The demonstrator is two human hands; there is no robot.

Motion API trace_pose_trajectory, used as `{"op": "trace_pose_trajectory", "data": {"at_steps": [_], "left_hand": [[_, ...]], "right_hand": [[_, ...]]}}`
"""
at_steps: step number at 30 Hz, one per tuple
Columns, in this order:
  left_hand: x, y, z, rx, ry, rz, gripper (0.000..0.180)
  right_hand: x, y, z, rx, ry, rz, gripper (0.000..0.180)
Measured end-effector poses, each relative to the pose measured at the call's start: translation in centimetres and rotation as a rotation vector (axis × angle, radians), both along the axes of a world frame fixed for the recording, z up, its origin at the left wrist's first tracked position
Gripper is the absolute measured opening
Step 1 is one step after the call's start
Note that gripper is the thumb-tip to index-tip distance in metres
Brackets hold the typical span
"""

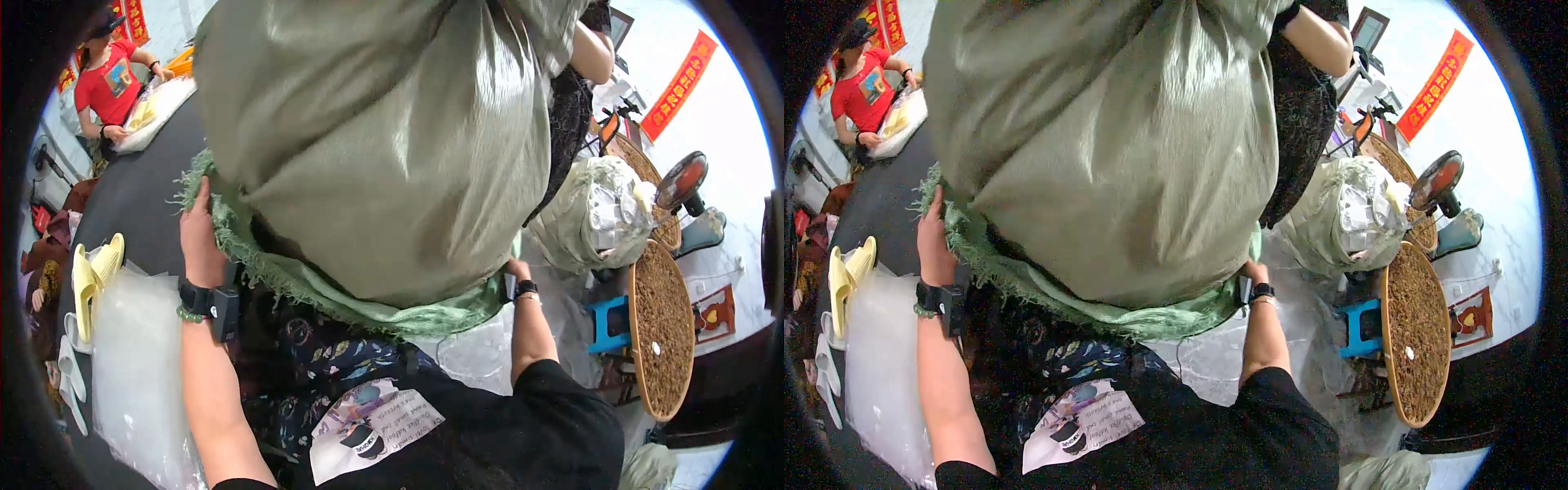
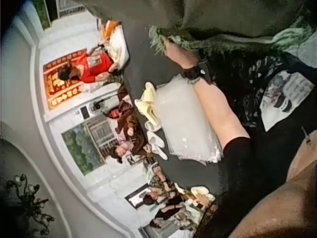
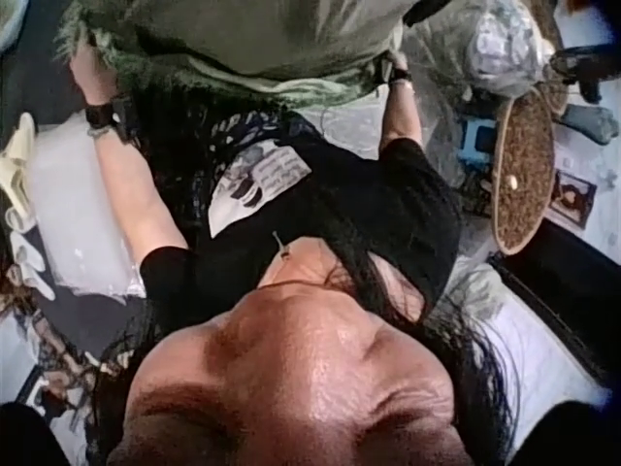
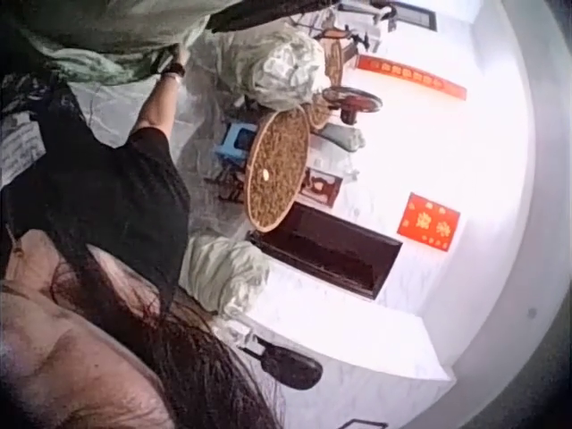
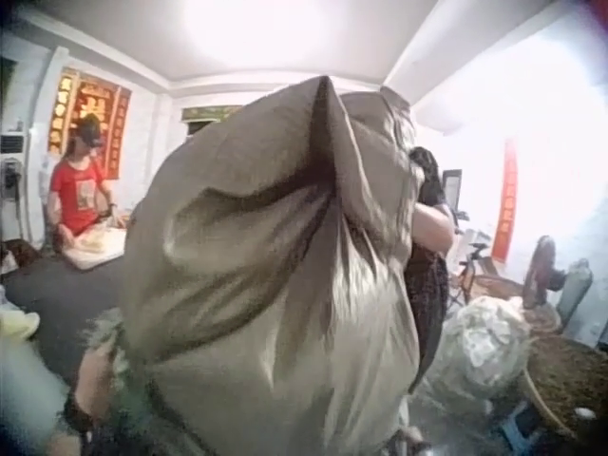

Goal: Packing manufactured slippers into individual plastic bags and then into a larger transport bag.

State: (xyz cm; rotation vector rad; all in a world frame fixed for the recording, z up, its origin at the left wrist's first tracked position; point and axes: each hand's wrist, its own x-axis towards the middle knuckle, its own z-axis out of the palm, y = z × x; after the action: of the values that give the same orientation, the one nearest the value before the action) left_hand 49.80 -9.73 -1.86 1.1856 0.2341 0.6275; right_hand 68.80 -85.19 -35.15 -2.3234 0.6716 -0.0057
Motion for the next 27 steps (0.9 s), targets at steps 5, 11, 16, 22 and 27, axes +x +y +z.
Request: {"op": "trace_pose_trajectory", "data": {"at_steps": [5,11,16,22,27], "left_hand": [[-0.7,-1.1,1.5,0.152,0.124,0.064,0.064],[1.8,0.6,2.2,0.257,0.077,0.031,0.036],[2.1,-0.5,2.1,0.519,0.059,0.025,0.029],[2.6,-0.3,-0.2,0.503,0.318,0.162,0.042],[2.9,-2.7,-3.3,0.396,0.571,-0.226,0.075]], "right_hand": [[0.8,7.1,14.8,-0.262,-0.490,0.216,0.029],[-1.5,14.8,23.5,0.556,-0.632,0.259,0.025],[-2.0,16.0,24.4,0.558,-0.448,0.276,0.034],[-0.5,18.4,21.2,0.441,-0.549,0.439,0.049],[-0.7,19.7,20.2,0.592,-0.522,0.481,0.045]]}}
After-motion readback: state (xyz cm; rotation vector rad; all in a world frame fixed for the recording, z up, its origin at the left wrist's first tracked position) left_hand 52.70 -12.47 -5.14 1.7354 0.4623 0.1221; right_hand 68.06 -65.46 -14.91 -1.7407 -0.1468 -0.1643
